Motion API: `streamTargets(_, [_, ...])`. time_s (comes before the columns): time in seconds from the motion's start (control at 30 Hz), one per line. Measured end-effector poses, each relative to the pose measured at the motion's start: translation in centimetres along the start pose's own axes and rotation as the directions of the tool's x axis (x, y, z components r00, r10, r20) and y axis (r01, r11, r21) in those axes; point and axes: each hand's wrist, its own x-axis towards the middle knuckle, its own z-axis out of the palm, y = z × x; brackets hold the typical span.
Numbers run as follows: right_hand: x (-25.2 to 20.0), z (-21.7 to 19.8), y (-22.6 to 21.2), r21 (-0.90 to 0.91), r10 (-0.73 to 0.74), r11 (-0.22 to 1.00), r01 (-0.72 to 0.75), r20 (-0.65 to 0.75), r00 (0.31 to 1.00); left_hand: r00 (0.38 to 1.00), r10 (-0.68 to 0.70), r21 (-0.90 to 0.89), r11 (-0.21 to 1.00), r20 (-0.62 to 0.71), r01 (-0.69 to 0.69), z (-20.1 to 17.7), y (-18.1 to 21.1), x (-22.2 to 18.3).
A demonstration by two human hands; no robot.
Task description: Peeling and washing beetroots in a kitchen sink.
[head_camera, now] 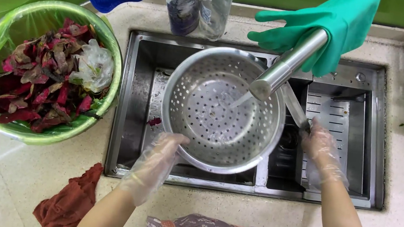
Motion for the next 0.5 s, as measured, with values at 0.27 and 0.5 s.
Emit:
streamTargets(0.27, [-8.7,-6.5,-1.6,0.509,0.128,0.860,0.039,-0.289,0.949,0.970,-0.230,-0.164,0.957,0.074,0.239,2.8,1.8,-2.1])
streamTargets(0.5, [-7.9,-11.6,-1.1,0.546,0.104,0.816,0.190,-0.462,0.881,0.915,-0.368,-0.182,0.900,0.164,0.395,6.7,5.5,-2.5])
